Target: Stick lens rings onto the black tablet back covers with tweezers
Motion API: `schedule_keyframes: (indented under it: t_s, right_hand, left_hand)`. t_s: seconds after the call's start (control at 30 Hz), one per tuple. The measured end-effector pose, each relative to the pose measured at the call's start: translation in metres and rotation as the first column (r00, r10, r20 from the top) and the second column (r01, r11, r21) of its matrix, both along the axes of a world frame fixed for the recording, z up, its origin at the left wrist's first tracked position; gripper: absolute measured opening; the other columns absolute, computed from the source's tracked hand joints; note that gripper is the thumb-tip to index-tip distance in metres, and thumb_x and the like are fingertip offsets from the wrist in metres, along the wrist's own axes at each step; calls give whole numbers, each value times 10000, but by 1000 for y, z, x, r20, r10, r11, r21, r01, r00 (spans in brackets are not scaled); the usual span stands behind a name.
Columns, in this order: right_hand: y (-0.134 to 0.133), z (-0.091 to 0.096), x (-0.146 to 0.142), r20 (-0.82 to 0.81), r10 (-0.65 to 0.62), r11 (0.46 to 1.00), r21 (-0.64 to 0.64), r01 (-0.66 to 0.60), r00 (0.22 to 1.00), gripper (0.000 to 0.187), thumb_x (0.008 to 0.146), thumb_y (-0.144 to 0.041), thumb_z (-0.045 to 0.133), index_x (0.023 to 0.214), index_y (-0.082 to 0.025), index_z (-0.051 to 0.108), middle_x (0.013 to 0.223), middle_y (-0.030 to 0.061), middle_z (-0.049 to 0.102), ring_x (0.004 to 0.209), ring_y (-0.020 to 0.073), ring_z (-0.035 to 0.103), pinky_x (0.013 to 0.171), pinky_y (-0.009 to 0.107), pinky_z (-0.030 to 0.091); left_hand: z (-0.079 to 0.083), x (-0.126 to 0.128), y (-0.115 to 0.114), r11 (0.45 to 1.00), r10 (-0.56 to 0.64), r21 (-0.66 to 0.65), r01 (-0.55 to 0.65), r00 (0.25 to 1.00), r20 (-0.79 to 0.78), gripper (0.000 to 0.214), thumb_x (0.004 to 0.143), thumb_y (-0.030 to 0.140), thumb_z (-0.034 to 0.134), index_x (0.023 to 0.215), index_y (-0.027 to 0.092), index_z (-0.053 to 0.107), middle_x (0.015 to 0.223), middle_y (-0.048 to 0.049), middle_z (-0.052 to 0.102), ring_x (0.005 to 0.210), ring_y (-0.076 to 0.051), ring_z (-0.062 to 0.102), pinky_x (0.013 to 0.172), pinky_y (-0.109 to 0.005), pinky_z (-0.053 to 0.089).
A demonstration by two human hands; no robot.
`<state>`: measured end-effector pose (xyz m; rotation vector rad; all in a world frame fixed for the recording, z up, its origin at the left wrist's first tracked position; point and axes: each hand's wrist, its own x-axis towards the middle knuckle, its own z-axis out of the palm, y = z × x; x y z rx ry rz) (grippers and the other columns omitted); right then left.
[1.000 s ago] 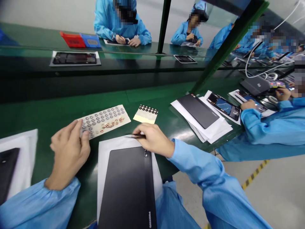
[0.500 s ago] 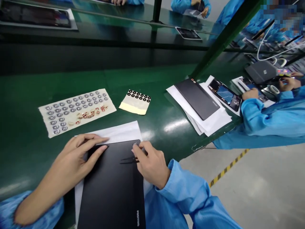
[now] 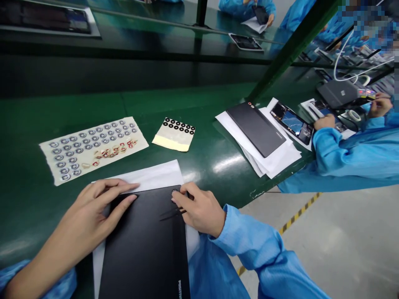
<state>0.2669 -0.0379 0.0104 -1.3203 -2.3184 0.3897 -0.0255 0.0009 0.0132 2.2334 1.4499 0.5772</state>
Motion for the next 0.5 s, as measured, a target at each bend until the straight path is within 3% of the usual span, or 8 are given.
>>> schedule_keyframes:
  t_s: [0.13, 0.23, 0.37, 0.43, 0.5]
  right_hand:
    - [7, 0, 6, 14, 75, 996, 47, -75, 997, 271, 1033, -282, 563, 1284, -211, 637, 1073, 65, 643, 645, 89, 571, 556, 247, 512]
    - [10, 4, 3, 121, 103, 989, 93, -115, 987, 342, 1038, -308, 550, 1347, -171, 603, 1027, 75, 663, 713, 128, 632, 539, 256, 522]
    - [16, 12, -3, 236, 149, 979, 103, -177, 960, 307, 1028, -288, 540, 1268, -148, 670, 955, 73, 689, 708, 148, 645, 482, 265, 472]
    - [22, 13, -2, 168, 138, 987, 61, -150, 976, 289, 1023, -309, 545, 1210, -168, 713, 920, 60, 681, 650, 127, 609, 469, 258, 437]
    - [25, 13, 2, -29, 67, 998, -13, -67, 997, 269, 1024, -340, 545, 1134, -204, 750, 870, 38, 656, 625, 110, 581, 504, 247, 446]
  left_hand:
    - [0, -1, -1, 1000, 6, -18, -6, 1000, 1, 333, 1000, 455, 516, 1229, 306, 707, 1164, -96, 636, 1131, -304, 595, 981, -469, 489]
    - [0, 0, 0, 1000, 13, -28, -13, 1000, -4, 330, 1002, 449, 513, 1228, 304, 705, 1171, -94, 635, 1134, -300, 592, 986, -464, 489]
    - [2, 3, 1, 1000, -18, -14, 18, 999, -42, 337, 1008, 440, 500, 1247, 292, 685, 1164, -97, 629, 1118, -298, 593, 987, -461, 486]
    - [4, 5, 2, 1000, 0, 21, 2, 994, -111, 370, 1005, 457, 490, 1280, 284, 667, 1239, -116, 618, 1153, -330, 575, 986, -491, 474]
    - [6, 6, 4, 995, 76, 74, -62, 976, -204, 445, 986, 494, 505, 1351, 270, 626, 1362, -141, 580, 1225, -389, 533, 995, -547, 441]
